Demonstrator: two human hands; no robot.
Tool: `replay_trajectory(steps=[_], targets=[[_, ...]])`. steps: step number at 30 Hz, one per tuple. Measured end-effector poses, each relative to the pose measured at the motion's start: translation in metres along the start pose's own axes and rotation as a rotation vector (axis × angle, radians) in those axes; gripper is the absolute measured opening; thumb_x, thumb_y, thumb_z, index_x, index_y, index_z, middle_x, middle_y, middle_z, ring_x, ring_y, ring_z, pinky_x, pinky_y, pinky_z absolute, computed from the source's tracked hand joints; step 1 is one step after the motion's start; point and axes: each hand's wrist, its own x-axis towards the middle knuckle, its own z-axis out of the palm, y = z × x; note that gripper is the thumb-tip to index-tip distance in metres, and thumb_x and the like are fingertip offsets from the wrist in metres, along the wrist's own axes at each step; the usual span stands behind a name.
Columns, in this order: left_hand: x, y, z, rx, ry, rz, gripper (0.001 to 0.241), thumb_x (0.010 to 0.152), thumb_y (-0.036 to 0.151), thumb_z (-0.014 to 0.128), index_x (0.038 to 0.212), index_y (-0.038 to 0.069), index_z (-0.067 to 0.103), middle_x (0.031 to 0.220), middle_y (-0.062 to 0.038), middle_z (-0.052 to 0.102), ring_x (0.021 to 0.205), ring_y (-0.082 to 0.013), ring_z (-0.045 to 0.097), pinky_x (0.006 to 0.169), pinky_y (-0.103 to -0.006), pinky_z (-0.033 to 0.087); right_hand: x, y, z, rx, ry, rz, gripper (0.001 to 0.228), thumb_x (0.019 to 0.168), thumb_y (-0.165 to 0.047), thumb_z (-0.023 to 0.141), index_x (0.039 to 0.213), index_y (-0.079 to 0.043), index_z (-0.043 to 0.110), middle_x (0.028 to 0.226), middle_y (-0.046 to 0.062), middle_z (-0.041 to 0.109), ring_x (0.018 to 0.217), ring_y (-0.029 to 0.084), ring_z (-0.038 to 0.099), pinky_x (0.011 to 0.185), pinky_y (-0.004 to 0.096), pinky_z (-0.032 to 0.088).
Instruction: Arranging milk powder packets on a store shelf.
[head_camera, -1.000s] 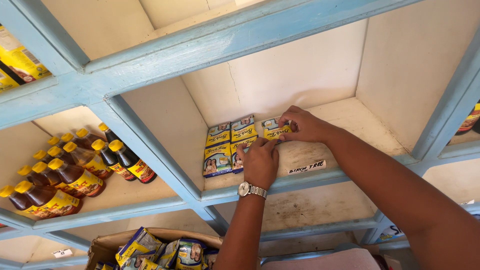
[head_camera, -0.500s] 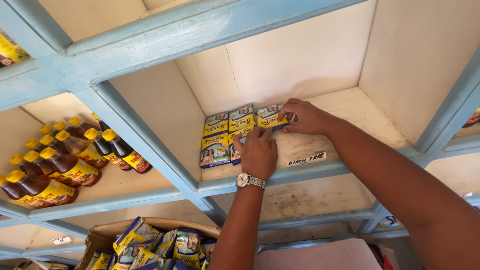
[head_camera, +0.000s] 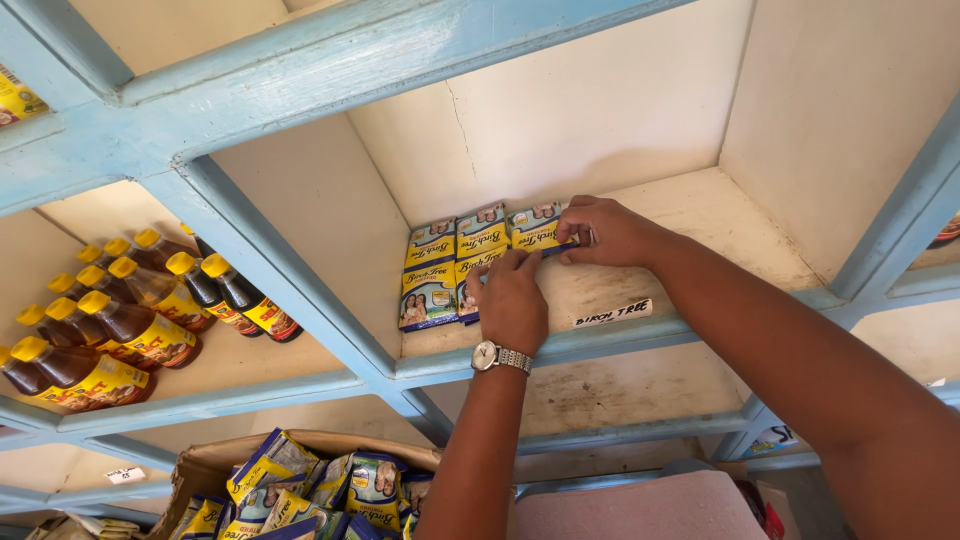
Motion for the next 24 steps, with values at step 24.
replay_trajectory(steps=[24], targets=[[0.003, 0.001, 0.006, 0.054, -0.090, -0.017, 0.038, 0.091, 0.018, 0.061, 0.127, 0.018, 0.071, 0.118, -0.002, 0.073, 0.126, -0.0262, 0.053, 0.113, -0.0726, 0.010, 0.002, 0.014, 0.005, -0.151, 0.066, -0.037, 0.028, 0.084, -0.015, 0.079, 0.110, -0.009, 0.071, 0.107, 0.007, 0.067, 0.086, 0.021, 0.068, 0.075, 0.034, 0.057]])
